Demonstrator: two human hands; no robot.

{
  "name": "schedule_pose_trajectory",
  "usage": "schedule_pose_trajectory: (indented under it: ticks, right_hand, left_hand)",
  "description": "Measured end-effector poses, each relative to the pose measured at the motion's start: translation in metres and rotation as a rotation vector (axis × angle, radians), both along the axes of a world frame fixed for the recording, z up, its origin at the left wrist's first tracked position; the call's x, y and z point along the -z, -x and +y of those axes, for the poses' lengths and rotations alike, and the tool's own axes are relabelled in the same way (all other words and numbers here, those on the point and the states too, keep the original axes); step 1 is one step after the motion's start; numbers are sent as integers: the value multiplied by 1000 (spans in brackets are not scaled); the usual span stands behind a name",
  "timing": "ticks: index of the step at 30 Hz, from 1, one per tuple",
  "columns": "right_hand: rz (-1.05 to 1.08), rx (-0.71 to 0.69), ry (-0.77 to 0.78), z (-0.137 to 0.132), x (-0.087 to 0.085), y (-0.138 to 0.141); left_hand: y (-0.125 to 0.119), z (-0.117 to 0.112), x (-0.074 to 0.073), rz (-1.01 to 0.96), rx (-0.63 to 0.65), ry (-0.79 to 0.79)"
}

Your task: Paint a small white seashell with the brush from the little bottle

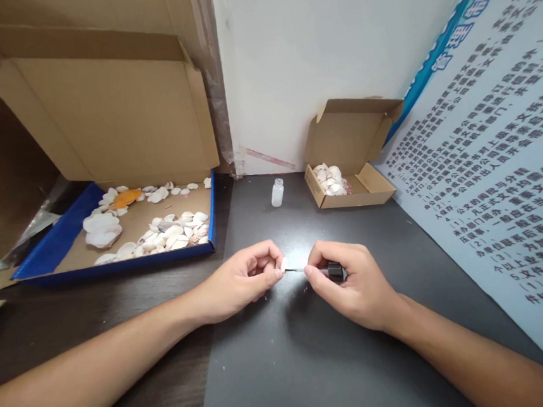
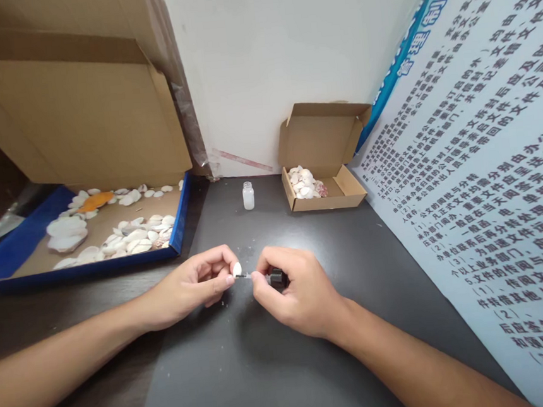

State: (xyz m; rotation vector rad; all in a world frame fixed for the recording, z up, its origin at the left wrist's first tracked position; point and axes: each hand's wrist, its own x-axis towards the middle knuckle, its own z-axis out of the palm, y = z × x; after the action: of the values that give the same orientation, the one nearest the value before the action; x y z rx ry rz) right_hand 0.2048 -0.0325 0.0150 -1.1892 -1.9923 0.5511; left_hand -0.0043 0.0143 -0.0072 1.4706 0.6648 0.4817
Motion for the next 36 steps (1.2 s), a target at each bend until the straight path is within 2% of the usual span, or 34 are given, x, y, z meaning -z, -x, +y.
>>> schedule_pose_trajectory:
  ticks: [10, 18, 25, 31, 36]
  right_hand:
    - [4, 113, -23, 1, 3, 0]
    - [59, -116, 25, -3, 1, 1]
    - [-1, 57, 5, 0, 3, 1]
    - [18, -46, -1, -2, 1, 2]
    - [-12, 72, -8, 0, 3, 1]
  left_hand:
    - [0, 0, -3, 1, -2, 2]
    - [0, 1, -3, -30, -41, 89]
    - [-1, 1, -1, -111, -32, 153]
    - [-1, 1, 0, -144, -27, 170]
    - [-1, 1, 0, -121, -26, 163]
